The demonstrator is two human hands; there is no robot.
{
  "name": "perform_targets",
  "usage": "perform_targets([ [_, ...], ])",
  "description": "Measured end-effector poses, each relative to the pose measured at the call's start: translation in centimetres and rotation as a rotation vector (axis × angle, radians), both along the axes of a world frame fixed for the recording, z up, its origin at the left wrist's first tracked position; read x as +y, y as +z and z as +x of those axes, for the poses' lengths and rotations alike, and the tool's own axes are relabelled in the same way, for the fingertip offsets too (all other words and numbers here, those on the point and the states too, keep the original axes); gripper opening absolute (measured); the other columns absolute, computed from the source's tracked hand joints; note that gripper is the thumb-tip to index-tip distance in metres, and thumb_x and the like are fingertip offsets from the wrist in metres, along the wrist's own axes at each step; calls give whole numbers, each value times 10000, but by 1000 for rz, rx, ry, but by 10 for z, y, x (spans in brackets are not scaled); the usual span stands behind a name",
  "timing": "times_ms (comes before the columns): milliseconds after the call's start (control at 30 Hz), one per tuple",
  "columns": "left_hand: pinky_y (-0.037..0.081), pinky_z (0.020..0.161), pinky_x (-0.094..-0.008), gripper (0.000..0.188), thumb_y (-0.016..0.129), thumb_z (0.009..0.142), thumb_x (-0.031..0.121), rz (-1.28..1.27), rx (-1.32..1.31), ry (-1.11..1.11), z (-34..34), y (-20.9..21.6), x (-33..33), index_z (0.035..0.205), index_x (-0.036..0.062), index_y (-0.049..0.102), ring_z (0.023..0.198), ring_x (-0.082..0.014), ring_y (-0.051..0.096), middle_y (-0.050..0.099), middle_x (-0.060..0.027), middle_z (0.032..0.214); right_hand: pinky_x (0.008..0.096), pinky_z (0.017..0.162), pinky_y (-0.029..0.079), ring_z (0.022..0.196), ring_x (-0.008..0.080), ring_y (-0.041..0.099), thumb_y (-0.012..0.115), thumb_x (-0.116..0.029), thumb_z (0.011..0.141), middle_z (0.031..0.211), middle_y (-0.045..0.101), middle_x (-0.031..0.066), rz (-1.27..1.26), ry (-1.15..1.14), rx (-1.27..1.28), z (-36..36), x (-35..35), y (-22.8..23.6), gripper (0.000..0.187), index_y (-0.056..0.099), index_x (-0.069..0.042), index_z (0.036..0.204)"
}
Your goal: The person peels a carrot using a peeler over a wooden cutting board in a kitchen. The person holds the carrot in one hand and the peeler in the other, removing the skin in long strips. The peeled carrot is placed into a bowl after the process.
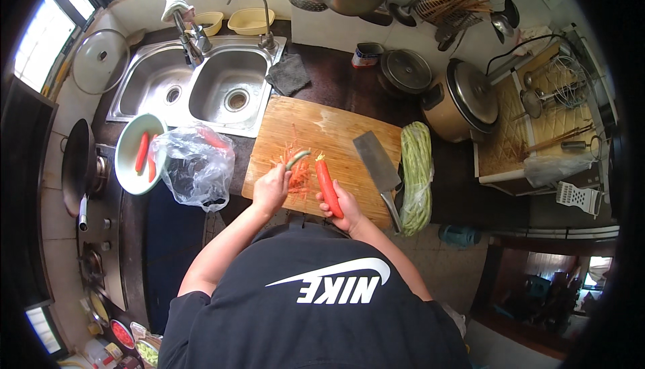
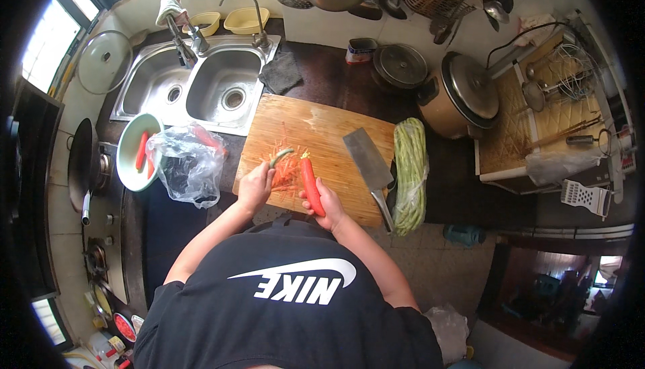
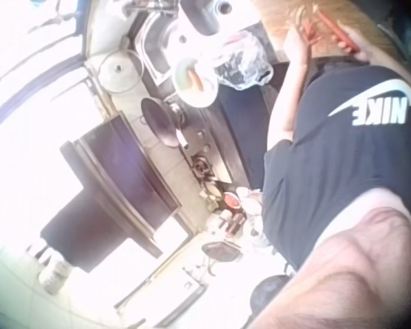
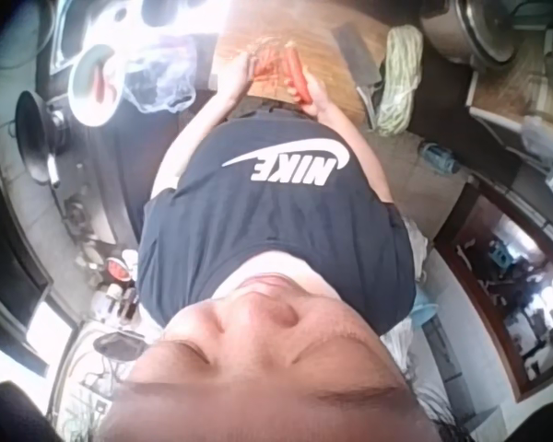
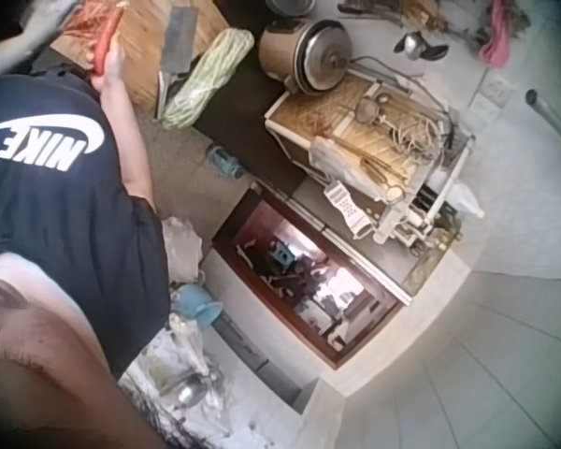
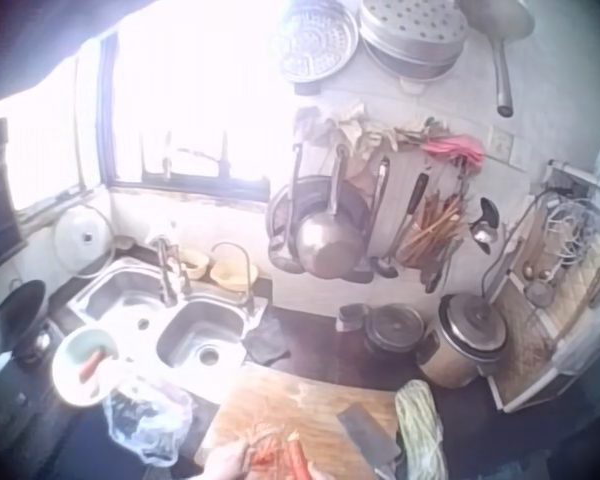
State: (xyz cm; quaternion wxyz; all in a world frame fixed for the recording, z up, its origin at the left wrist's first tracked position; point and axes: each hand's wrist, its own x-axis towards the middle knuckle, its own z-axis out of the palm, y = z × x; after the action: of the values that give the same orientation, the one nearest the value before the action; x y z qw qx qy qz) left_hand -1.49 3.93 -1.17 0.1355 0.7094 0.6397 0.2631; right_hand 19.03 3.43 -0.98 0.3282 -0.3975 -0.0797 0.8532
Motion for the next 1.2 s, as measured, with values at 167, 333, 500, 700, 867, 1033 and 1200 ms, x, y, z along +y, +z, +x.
perform_targets([
  [167, 455, 512, -386, 136, 555, 842, 202, 81, 13, -308, 28, 17, -19, 828, 81, 493, 590, -275, 574, 537, -96, 676, 219, 394, 371, 522, 133, 487, 326, -386, 969, 758, 528, 85, 60, 11, -60, -9, 2, -6, 351, 473, -76, 1042],
  [333, 445, 472, -365, 165, 578, 825, 216, 129, 132, -284, 23, 18, -12, 778, 107, 464, 551, -243, 561, 503, -62, 633, 207, 372, 353, 498, 120, 480, 347, -388, 965, 724, 519, 74, 110, 57, -57, -8, -1, -4, 344, 464, -74, 1043],
  [500, 461, 487, -373, 148, 587, 819, 226, 125, 206, -143, 2, 4, 9, 841, 106, 504, 576, -258, 579, 540, -76, 664, 202, 369, 346, 489, 112, 476, 359, -411, 959, 722, 517, 76, 92, 105, -60, -4, -7, 3, 353, 447, -90, 1077],
  [700, 463, 510, -391, 136, 559, 852, 210, 0, 237, 30, -12, -14, 20, 850, 86, 502, 597, -284, 587, 571, -101, 698, 193, 369, 333, 491, 106, 462, 354, -431, 955, 717, 499, 72, 97, 145, -49, 3, -9, 9, 372, 432, -90, 1082],
  [867, 449, 517, -357, 200, 558, 873, 252, -105, 11, 41, -10, -9, 18, 927, 62, 522, 588, -248, 582, 585, -116, 705, 202, 411, 381, 529, 122, 508, 354, -437, 953, 736, 535, 74, 84, 82, -46, 10, -10, 0, 403, 452, -66, 1077],
  [1033, 456, 593, -400, 256, 521, 894, 296, -371, -689, 92, 32, -6, 11, 881, 41, 505, 653, -307, 596, 590, -151, 713, 235, 441, 437, 610, 153, 566, 385, -400, 952, 816, 578, 98, 153, 1, -69, -1, -9, 1, 362, 483, -61, 1037],
  [1200, 458, 567, -438, 160, 522, 873, 208, -108, -88, -163, 27, 21, -1, 847, 54, 486, 662, -343, 584, 570, -158, 715, 234, 444, 438, 598, 146, 545, 382, -357, 960, 795, 551, 85, 68, -47, -50, -4, -1, 0, 331, 493, -56, 1039],
])
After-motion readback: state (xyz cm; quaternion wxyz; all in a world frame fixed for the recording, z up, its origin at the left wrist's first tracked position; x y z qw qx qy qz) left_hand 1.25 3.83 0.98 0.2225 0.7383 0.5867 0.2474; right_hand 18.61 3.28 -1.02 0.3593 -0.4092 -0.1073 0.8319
